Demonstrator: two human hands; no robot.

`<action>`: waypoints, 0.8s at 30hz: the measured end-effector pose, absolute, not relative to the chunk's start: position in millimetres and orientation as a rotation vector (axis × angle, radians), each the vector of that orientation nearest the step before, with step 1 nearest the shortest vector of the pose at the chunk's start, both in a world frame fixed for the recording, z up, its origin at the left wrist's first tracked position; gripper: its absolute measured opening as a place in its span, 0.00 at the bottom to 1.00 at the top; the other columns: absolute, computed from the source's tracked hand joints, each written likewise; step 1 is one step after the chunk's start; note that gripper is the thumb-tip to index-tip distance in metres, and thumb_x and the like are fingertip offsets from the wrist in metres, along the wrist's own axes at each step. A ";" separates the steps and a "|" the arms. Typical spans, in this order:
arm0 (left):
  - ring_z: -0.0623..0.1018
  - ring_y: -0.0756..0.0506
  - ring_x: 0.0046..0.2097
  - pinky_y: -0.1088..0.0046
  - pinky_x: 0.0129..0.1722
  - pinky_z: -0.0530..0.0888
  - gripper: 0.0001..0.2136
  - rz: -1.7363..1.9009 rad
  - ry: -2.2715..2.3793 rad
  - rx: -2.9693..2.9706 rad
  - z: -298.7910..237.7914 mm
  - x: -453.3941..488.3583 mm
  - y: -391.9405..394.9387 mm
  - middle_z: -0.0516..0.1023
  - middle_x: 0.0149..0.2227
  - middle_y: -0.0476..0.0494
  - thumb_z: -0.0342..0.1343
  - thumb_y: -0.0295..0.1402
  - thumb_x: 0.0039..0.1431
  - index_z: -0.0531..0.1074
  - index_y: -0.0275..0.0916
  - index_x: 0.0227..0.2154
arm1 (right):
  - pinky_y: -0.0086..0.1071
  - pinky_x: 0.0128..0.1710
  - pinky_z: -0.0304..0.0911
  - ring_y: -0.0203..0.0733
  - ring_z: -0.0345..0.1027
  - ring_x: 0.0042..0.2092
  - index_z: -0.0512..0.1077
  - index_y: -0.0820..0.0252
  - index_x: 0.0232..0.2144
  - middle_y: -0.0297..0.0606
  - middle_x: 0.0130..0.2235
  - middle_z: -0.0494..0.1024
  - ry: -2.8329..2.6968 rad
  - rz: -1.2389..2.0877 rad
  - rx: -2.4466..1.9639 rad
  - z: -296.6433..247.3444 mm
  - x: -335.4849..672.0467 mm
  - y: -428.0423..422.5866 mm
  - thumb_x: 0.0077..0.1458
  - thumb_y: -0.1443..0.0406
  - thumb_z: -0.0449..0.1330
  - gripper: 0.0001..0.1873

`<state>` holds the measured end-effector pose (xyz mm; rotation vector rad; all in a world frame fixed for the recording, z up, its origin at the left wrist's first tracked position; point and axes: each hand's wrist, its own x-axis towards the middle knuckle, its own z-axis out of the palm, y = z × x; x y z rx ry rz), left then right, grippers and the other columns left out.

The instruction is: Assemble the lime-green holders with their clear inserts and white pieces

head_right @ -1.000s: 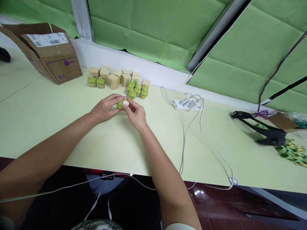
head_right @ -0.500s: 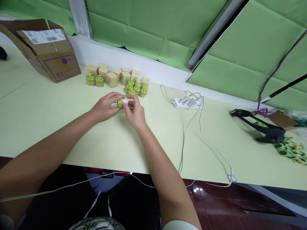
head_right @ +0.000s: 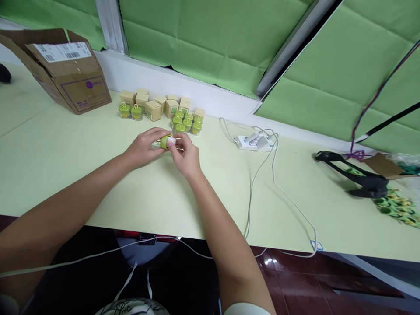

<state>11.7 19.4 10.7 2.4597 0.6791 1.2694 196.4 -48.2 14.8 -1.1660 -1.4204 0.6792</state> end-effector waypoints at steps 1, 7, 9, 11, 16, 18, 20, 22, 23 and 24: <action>0.81 0.41 0.58 0.62 0.60 0.78 0.20 1.269 0.678 2.457 10.6 11.8 19.3 0.80 0.58 0.38 0.61 0.34 0.65 0.77 0.42 0.59 | 0.38 0.45 0.78 0.44 0.81 0.42 0.73 0.49 0.46 0.37 0.42 0.85 -1.423 0.681 -1.160 15.5 196.7 -48.4 0.56 0.39 0.67 0.27; 0.81 0.41 0.58 0.62 0.60 0.78 0.19 1.298 0.661 2.458 11.1 12.5 17.7 0.80 0.58 0.38 0.61 0.36 0.66 0.77 0.42 0.59 | 0.39 0.45 0.78 0.44 0.81 0.40 0.75 0.50 0.45 0.36 0.40 0.85 -1.418 0.698 -1.126 17.5 198.3 -46.8 0.56 0.40 0.68 0.26; 0.81 0.41 0.57 0.62 0.60 0.78 0.19 1.327 0.647 2.453 11.7 12.7 17.2 0.80 0.58 0.38 0.62 0.36 0.66 0.77 0.42 0.58 | 0.40 0.47 0.78 0.44 0.82 0.41 0.76 0.50 0.46 0.36 0.40 0.85 -1.405 0.703 -1.118 17.1 198.2 -46.2 0.55 0.39 0.68 0.27; 0.81 0.41 0.58 0.62 0.61 0.78 0.19 1.340 0.648 2.443 12.2 12.6 16.9 0.80 0.58 0.38 0.62 0.37 0.66 0.77 0.42 0.58 | 0.41 0.48 0.78 0.45 0.82 0.42 0.77 0.50 0.46 0.37 0.41 0.85 -1.388 0.705 -1.120 16.7 197.5 -46.3 0.54 0.39 0.69 0.28; 0.81 0.41 0.58 0.62 0.61 0.78 0.20 1.318 0.665 2.430 11.7 12.4 17.1 0.81 0.58 0.38 0.62 0.39 0.66 0.77 0.42 0.59 | 0.42 0.48 0.79 0.46 0.82 0.44 0.78 0.50 0.47 0.38 0.44 0.86 -1.382 0.671 -1.130 16.7 195.0 -48.1 0.53 0.40 0.70 0.28; 0.81 0.41 0.58 0.61 0.61 0.78 0.20 1.323 0.665 2.429 11.1 12.6 17.1 0.81 0.58 0.38 0.62 0.39 0.66 0.77 0.42 0.59 | 0.42 0.48 0.79 0.46 0.82 0.43 0.78 0.50 0.47 0.38 0.43 0.86 -1.383 0.667 -1.133 16.6 194.6 -48.4 0.55 0.40 0.69 0.28; 0.81 0.41 0.58 0.62 0.61 0.78 0.20 1.326 0.670 2.433 10.9 12.7 16.9 0.81 0.58 0.38 0.62 0.38 0.67 0.77 0.43 0.59 | 0.43 0.49 0.78 0.47 0.83 0.43 0.78 0.50 0.47 0.38 0.42 0.86 -1.380 0.677 -1.137 16.6 194.8 -48.3 0.55 0.40 0.69 0.28; 0.81 0.41 0.58 0.62 0.61 0.78 0.20 1.335 0.656 2.436 11.2 12.7 16.3 0.81 0.58 0.38 0.62 0.37 0.66 0.77 0.43 0.59 | 0.44 0.50 0.78 0.48 0.83 0.43 0.78 0.51 0.46 0.39 0.42 0.87 -1.376 0.680 -1.142 16.8 195.1 -48.2 0.54 0.39 0.70 0.28; 0.81 0.41 0.58 0.63 0.61 0.78 0.20 1.345 0.644 2.434 11.6 12.7 15.9 0.81 0.58 0.38 0.62 0.37 0.66 0.77 0.42 0.59 | 0.45 0.50 0.78 0.48 0.83 0.44 0.78 0.51 0.46 0.39 0.43 0.87 -1.377 0.676 -1.146 17.0 195.3 -48.2 0.53 0.39 0.70 0.29; 0.81 0.42 0.58 0.63 0.61 0.78 0.19 1.351 0.634 2.433 12.1 12.7 15.4 0.81 0.58 0.38 0.62 0.36 0.66 0.77 0.42 0.59 | 0.46 0.51 0.78 0.49 0.84 0.44 0.78 0.51 0.47 0.39 0.43 0.87 -1.378 0.669 -1.154 17.3 195.4 -48.3 0.53 0.39 0.70 0.29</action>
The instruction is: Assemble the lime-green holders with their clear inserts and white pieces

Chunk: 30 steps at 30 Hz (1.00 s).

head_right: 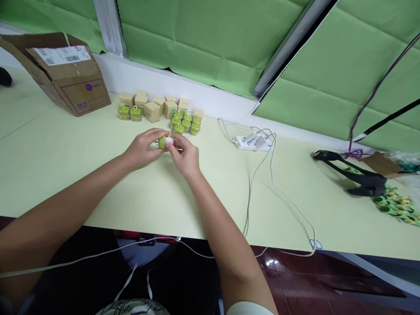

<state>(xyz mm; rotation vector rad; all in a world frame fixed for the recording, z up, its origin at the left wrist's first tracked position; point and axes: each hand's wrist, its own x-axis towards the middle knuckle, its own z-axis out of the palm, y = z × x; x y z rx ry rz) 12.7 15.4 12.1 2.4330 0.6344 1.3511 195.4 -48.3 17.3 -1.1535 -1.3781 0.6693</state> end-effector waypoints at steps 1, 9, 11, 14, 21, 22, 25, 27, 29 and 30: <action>0.81 0.42 0.58 0.64 0.61 0.78 0.19 1.352 0.627 2.433 12.8 12.8 14.9 0.80 0.58 0.38 0.62 0.36 0.66 0.77 0.41 0.59 | 0.46 0.52 0.78 0.50 0.84 0.45 0.78 0.50 0.47 0.40 0.43 0.88 -1.380 0.664 -1.162 17.7 195.6 -48.5 0.53 0.39 0.70 0.29; 0.81 0.41 0.57 0.61 0.60 0.78 0.18 1.298 0.657 2.401 18.8 13.7 11.3 0.80 0.57 0.37 0.61 0.39 0.67 0.77 0.43 0.58 | 0.50 0.55 0.78 0.51 0.84 0.47 0.75 0.50 0.51 0.41 0.45 0.88 -1.351 0.665 -1.208 22.3 196.4 -52.8 0.51 0.39 0.71 0.33; 0.81 0.41 0.57 0.61 0.60 0.78 0.18 1.296 0.662 2.389 19.2 14.0 11.5 0.80 0.57 0.38 0.61 0.40 0.67 0.78 0.43 0.57 | 0.49 0.54 0.78 0.50 0.84 0.47 0.75 0.50 0.51 0.41 0.46 0.88 -1.341 0.657 -1.205 22.5 195.9 -52.9 0.51 0.39 0.72 0.33; 0.80 0.41 0.57 0.61 0.59 0.78 0.18 1.313 0.666 2.394 18.2 14.9 12.4 0.80 0.56 0.38 0.61 0.40 0.68 0.77 0.43 0.57 | 0.47 0.53 0.79 0.49 0.83 0.46 0.75 0.52 0.48 0.42 0.46 0.87 -1.319 0.671 -1.189 20.4 194.7 -49.3 0.50 0.38 0.72 0.33; 0.80 0.41 0.59 0.59 0.62 0.76 0.21 1.320 0.636 2.381 16.8 16.1 9.6 0.80 0.58 0.38 0.62 0.33 0.64 0.74 0.40 0.59 | 0.44 0.53 0.79 0.47 0.81 0.50 0.76 0.54 0.45 0.41 0.48 0.85 -1.185 1.087 -1.070 20.8 193.0 -43.1 0.46 0.36 0.72 0.36; 0.80 0.41 0.59 0.59 0.62 0.76 0.21 1.303 0.640 2.392 17.3 15.7 8.6 0.80 0.58 0.38 0.61 0.31 0.63 0.73 0.40 0.59 | 0.44 0.54 0.79 0.46 0.81 0.48 0.76 0.54 0.44 0.40 0.46 0.85 -1.168 1.151 -1.050 22.0 192.6 -44.1 0.46 0.37 0.73 0.35; 0.80 0.41 0.58 0.59 0.60 0.76 0.21 1.282 0.650 2.435 19.1 14.4 6.8 0.81 0.57 0.39 0.61 0.30 0.62 0.73 0.40 0.58 | 0.44 0.55 0.79 0.44 0.82 0.46 0.77 0.56 0.43 0.39 0.44 0.86 -1.118 1.203 -1.032 24.4 190.8 -46.7 0.44 0.39 0.75 0.34; 0.80 0.40 0.57 0.59 0.59 0.77 0.20 1.273 0.664 2.465 20.0 13.8 6.9 0.81 0.56 0.39 0.62 0.30 0.62 0.73 0.40 0.58 | 0.44 0.54 0.80 0.45 0.82 0.46 0.78 0.56 0.43 0.39 0.44 0.86 -1.098 1.180 -1.056 24.1 189.5 -46.8 0.42 0.39 0.77 0.36; 0.80 0.39 0.57 0.58 0.58 0.77 0.20 1.248 0.672 2.510 20.5 13.6 8.0 0.82 0.55 0.39 0.61 0.30 0.62 0.73 0.41 0.57 | 0.44 0.53 0.80 0.46 0.82 0.46 0.78 0.57 0.42 0.40 0.43 0.86 -1.084 1.159 -1.084 22.7 188.2 -46.0 0.39 0.39 0.77 0.37; 0.80 0.39 0.57 0.57 0.58 0.76 0.20 1.242 0.670 2.534 20.5 13.6 8.7 0.82 0.55 0.39 0.61 0.30 0.62 0.73 0.41 0.57 | 0.44 0.52 0.81 0.46 0.82 0.46 0.78 0.57 0.42 0.40 0.43 0.86 -1.078 1.150 -1.095 21.9 187.6 -45.4 0.38 0.39 0.78 0.37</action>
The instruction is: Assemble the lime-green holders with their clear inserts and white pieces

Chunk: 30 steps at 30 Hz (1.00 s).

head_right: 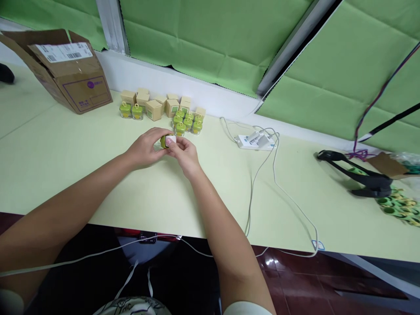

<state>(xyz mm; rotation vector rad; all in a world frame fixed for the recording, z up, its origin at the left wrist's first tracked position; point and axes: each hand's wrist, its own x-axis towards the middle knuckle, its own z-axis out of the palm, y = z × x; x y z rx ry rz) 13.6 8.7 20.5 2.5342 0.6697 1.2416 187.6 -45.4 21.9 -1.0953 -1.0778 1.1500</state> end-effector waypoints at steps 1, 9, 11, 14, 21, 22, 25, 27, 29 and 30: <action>0.79 0.38 0.57 0.57 0.58 0.76 0.19 1.240 0.664 2.558 20.4 13.7 9.5 0.82 0.55 0.38 0.61 0.30 0.62 0.74 0.40 0.57 | 0.44 0.52 0.81 0.46 0.82 0.45 0.78 0.57 0.42 0.40 0.42 0.86 -1.073 1.139 -1.104 21.0 187.0 -44.8 0.38 0.40 0.78 0.37; 0.78 0.37 0.58 0.54 0.60 0.74 0.20 1.241 0.728 2.568 20.1 10.3 13.5 0.82 0.56 0.38 0.60 0.32 0.63 0.74 0.41 0.57 | 0.36 0.44 0.81 0.38 0.80 0.36 0.77 0.57 0.38 0.34 0.37 0.84 -0.972 1.068 -1.121 20.3 191.1 -41.1 0.53 0.46 0.74 0.23; 0.78 0.37 0.58 0.54 0.61 0.74 0.21 1.253 0.740 2.540 19.7 9.3 14.0 0.82 0.57 0.38 0.61 0.34 0.63 0.74 0.41 0.58 | 0.35 0.42 0.81 0.36 0.80 0.35 0.76 0.57 0.37 0.33 0.36 0.83 -0.917 1.072 -1.125 23.4 193.4 -41.8 0.60 0.49 0.70 0.18; 0.78 0.37 0.59 0.55 0.61 0.74 0.21 1.273 0.719 2.508 18.7 9.5 14.0 0.81 0.58 0.38 0.61 0.35 0.64 0.74 0.41 0.59 | 0.34 0.41 0.81 0.38 0.81 0.38 0.76 0.55 0.39 0.34 0.38 0.84 -0.933 1.107 -1.120 27.5 193.7 -44.2 0.60 0.52 0.70 0.16; 0.79 0.39 0.58 0.58 0.60 0.75 0.21 1.294 0.682 2.458 19.6 11.4 10.8 0.82 0.57 0.39 0.63 0.36 0.64 0.74 0.42 0.59 | 0.33 0.39 0.79 0.36 0.80 0.36 0.77 0.56 0.38 0.32 0.35 0.83 -0.958 1.109 -1.109 26.2 193.8 -43.0 0.62 0.53 0.68 0.13; 0.79 0.39 0.59 0.58 0.60 0.75 0.21 1.289 0.686 2.458 19.7 11.5 10.4 0.82 0.57 0.39 0.63 0.35 0.64 0.74 0.42 0.59 | 0.33 0.38 0.79 0.37 0.80 0.36 0.77 0.56 0.38 0.32 0.35 0.83 -0.960 1.115 -1.108 25.8 193.8 -42.8 0.63 0.52 0.67 0.14; 0.79 0.39 0.59 0.58 0.61 0.75 0.20 1.255 0.698 2.465 18.6 11.7 10.7 0.81 0.58 0.40 0.62 0.36 0.65 0.74 0.43 0.59 | 0.32 0.39 0.79 0.39 0.80 0.40 0.77 0.56 0.40 0.35 0.40 0.84 -1.037 1.073 -1.092 24.3 191.4 -43.4 0.55 0.50 0.73 0.19; 0.79 0.39 0.59 0.57 0.61 0.75 0.20 1.241 0.707 2.469 17.2 11.6 12.2 0.81 0.58 0.40 0.61 0.36 0.66 0.74 0.43 0.60 | 0.31 0.38 0.79 0.39 0.79 0.41 0.78 0.56 0.41 0.35 0.41 0.84 -1.073 1.009 -1.088 23.2 189.5 -44.1 0.49 0.52 0.77 0.22; 0.79 0.39 0.60 0.57 0.62 0.75 0.20 1.246 0.717 2.479 15.6 11.3 14.1 0.81 0.58 0.40 0.61 0.36 0.66 0.74 0.43 0.59 | 0.31 0.37 0.78 0.38 0.79 0.39 0.78 0.56 0.40 0.34 0.39 0.84 -1.064 0.970 -1.101 22.9 188.8 -44.4 0.48 0.54 0.78 0.21; 0.79 0.39 0.60 0.56 0.62 0.75 0.20 1.252 0.724 2.483 15.1 11.2 14.8 0.81 0.58 0.40 0.61 0.37 0.66 0.74 0.43 0.59 | 0.31 0.37 0.78 0.38 0.79 0.39 0.78 0.56 0.40 0.33 0.37 0.84 -1.053 0.965 -1.112 23.2 189.1 -44.5 0.49 0.55 0.77 0.20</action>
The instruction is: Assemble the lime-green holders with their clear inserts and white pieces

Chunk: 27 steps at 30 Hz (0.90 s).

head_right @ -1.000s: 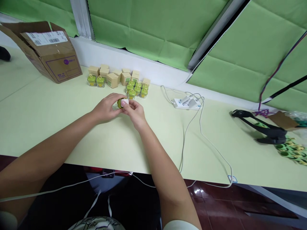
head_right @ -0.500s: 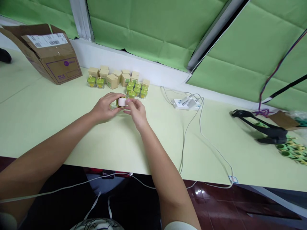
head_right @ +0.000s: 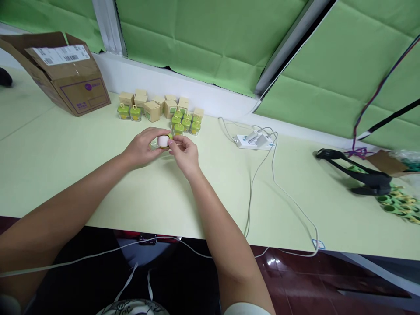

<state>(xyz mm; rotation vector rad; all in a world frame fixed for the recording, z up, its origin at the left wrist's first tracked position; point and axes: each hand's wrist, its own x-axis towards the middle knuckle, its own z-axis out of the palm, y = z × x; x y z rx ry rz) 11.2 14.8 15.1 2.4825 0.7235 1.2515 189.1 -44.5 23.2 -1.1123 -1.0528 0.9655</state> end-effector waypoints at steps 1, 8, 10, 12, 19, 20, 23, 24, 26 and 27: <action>0.79 0.39 0.60 0.56 0.62 0.74 0.20 1.259 0.732 2.482 14.7 11.2 15.2 0.82 0.58 0.40 0.61 0.37 0.66 0.74 0.43 0.59 | 0.30 0.36 0.78 0.38 0.79 0.38 0.79 0.56 0.39 0.32 0.36 0.83 -1.043 0.966 -1.123 23.7 189.6 -44.4 0.51 0.56 0.76 0.17; 0.80 0.39 0.59 0.58 0.61 0.75 0.21 1.260 0.744 2.381 19.2 14.2 7.5 0.81 0.59 0.39 0.63 0.37 0.63 0.75 0.42 0.59 | 0.30 0.36 0.78 0.35 0.79 0.36 0.77 0.56 0.37 0.32 0.38 0.83 -0.865 1.100 -1.159 30.1 191.3 -44.2 0.65 0.59 0.65 0.07; 0.79 0.39 0.60 0.59 0.62 0.75 0.22 1.245 0.738 2.337 21.7 15.3 4.2 0.80 0.60 0.40 0.64 0.38 0.62 0.74 0.43 0.59 | 0.32 0.36 0.79 0.36 0.79 0.36 0.77 0.56 0.38 0.34 0.39 0.84 -0.827 1.236 -1.152 32.1 191.7 -45.0 0.67 0.58 0.63 0.09; 0.79 0.39 0.60 0.60 0.61 0.75 0.23 1.218 0.731 2.297 23.9 16.1 1.8 0.80 0.60 0.41 0.64 0.37 0.62 0.74 0.43 0.59 | 0.33 0.37 0.80 0.37 0.79 0.35 0.78 0.57 0.39 0.35 0.39 0.84 -0.817 1.372 -1.109 34.0 192.2 -46.3 0.67 0.57 0.63 0.10; 0.80 0.39 0.57 0.59 0.58 0.76 0.24 1.136 0.746 2.227 26.0 17.8 0.6 0.80 0.58 0.40 0.66 0.40 0.60 0.74 0.43 0.58 | 0.26 0.34 0.78 0.32 0.76 0.30 0.73 0.57 0.30 0.29 0.32 0.82 -0.713 1.366 -1.081 32.5 191.6 -45.9 0.64 0.65 0.66 0.09; 0.80 0.39 0.57 0.60 0.57 0.77 0.24 1.128 0.733 2.201 26.1 18.5 0.5 0.81 0.57 0.40 0.66 0.41 0.60 0.74 0.42 0.58 | 0.26 0.34 0.78 0.31 0.75 0.30 0.73 0.57 0.30 0.29 0.31 0.82 -0.708 1.347 -1.081 31.6 191.1 -45.1 0.64 0.66 0.66 0.10; 0.81 0.41 0.55 0.63 0.54 0.78 0.22 1.113 0.695 2.070 26.5 21.1 0.2 0.82 0.55 0.40 0.63 0.46 0.64 0.75 0.41 0.56 | 0.25 0.35 0.78 0.31 0.76 0.30 0.74 0.58 0.30 0.30 0.31 0.83 -0.700 1.315 -1.075 29.7 190.0 -43.0 0.65 0.66 0.65 0.09; 0.81 0.41 0.54 0.64 0.53 0.79 0.22 1.111 0.694 2.022 26.3 22.0 0.6 0.83 0.54 0.40 0.62 0.48 0.65 0.76 0.41 0.56 | 0.25 0.35 0.78 0.32 0.77 0.31 0.75 0.58 0.31 0.30 0.31 0.83 -0.697 1.314 -1.073 29.4 189.9 -42.5 0.66 0.66 0.65 0.09; 0.82 0.42 0.53 0.64 0.52 0.80 0.21 1.108 0.697 1.941 25.0 23.4 2.7 0.83 0.54 0.39 0.59 0.49 0.67 0.76 0.41 0.55 | 0.25 0.35 0.79 0.32 0.77 0.31 0.75 0.58 0.33 0.31 0.32 0.83 -0.682 1.313 -1.071 28.7 190.7 -41.6 0.67 0.67 0.63 0.08; 0.82 0.42 0.53 0.64 0.51 0.80 0.21 1.113 0.692 1.910 23.7 23.9 4.5 0.83 0.54 0.38 0.59 0.48 0.67 0.76 0.40 0.55 | 0.25 0.36 0.79 0.32 0.78 0.31 0.75 0.58 0.33 0.32 0.32 0.83 -0.673 1.309 -1.070 28.4 191.5 -41.1 0.67 0.67 0.63 0.08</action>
